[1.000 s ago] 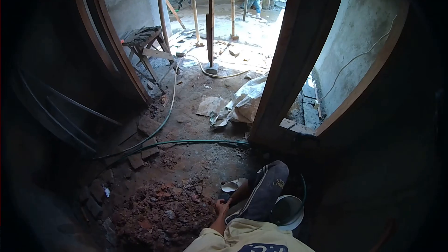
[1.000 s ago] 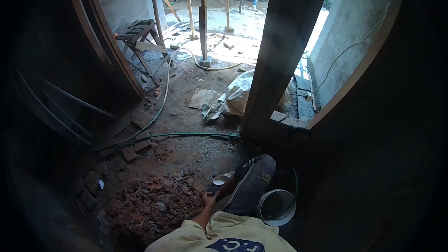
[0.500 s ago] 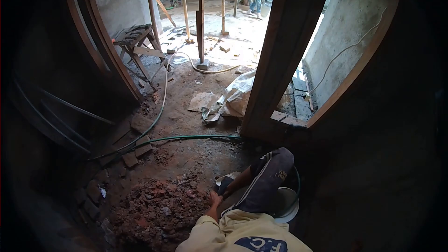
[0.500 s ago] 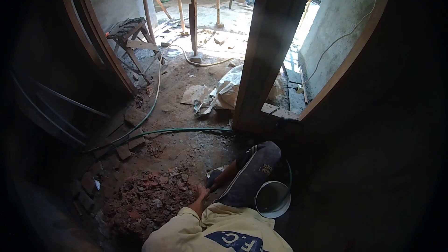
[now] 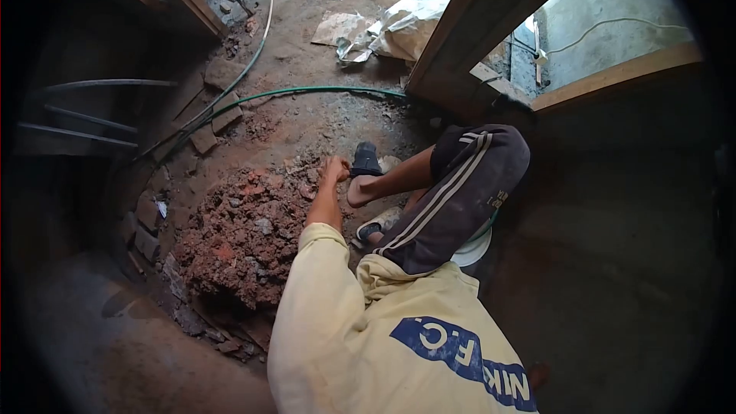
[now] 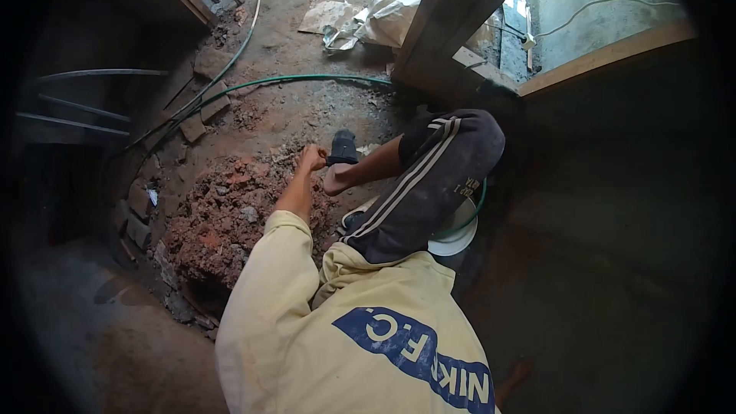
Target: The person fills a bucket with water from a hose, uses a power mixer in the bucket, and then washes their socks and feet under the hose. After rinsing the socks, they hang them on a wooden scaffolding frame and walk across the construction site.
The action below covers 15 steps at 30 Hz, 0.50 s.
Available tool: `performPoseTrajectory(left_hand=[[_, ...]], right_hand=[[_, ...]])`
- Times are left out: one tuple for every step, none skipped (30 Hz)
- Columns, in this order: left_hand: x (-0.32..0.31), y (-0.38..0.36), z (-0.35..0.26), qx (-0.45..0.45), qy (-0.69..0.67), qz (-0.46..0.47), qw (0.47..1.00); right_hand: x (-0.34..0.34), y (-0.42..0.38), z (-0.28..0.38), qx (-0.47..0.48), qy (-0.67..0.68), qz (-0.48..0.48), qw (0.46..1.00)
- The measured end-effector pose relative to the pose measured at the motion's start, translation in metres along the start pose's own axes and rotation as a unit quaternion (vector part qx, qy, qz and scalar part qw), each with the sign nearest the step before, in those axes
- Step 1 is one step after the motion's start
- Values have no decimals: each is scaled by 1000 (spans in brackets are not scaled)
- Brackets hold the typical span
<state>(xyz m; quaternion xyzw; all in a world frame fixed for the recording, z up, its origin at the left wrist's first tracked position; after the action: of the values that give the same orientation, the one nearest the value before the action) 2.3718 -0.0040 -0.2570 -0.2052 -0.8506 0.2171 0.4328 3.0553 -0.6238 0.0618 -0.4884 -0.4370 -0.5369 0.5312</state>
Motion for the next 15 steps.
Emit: performPoseTrajectory(left_hand=[[-3,32,17,-86,-82,106,987],[-9,56,29,-172,-161,206,950],[24,42,2,-95,-190,170,962],[55,25,-30,-15,-219,136,966],[59,26,-41,18,-294,95,951],[43,36,-39,21,-295,97,950],[22,54,-30,-25,-294,5,955],[12,67,-30,-72,-291,-87,950],[7,67,-39,-77,-230,-152,958],[0,67,-49,-78,-234,-148,958],[-1,60,-56,-41,-224,-224,948],[1,51,-63,-1,-211,-300,930],[8,43,-75,3,-202,-320,926],[12,46,-79,3,-206,-318,925],[22,51,-78,-2,-194,-371,908]], right_hand=[[-1,-1,-4,-20,15,14,1000],[-4,2,-18,-43,26,29,998],[-2,5,-29,-62,35,38,997],[-5,9,-39,-73,42,48,995],[-7,10,-38,-76,41,56,995],[-10,10,-37,-77,40,65,994],[-16,11,-32,-75,40,68,994],[-21,13,-24,-78,49,82,992],[-23,16,-16,-55,31,66,996],[-18,15,-3,-57,29,61,996],[-2,-2,30,-7,30,64,997],[10,-15,53,44,31,70,996],[13,-8,51,42,28,66,997],[14,1,56,29,35,65,997],[14,10,57,17,45,63,997]])
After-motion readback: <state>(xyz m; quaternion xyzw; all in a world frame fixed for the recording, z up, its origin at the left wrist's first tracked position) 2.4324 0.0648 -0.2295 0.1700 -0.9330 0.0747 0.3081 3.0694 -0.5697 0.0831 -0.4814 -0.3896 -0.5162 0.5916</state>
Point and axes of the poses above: each hand's wrist, its own y-axis towards the middle knuckle, its own x-axis out of the back of the hand, z = x × y, the point moved 3 cm from there along y, towards the middle knuckle, and after that the axes turned 11 degrees about -x, right-handed, at the moved point
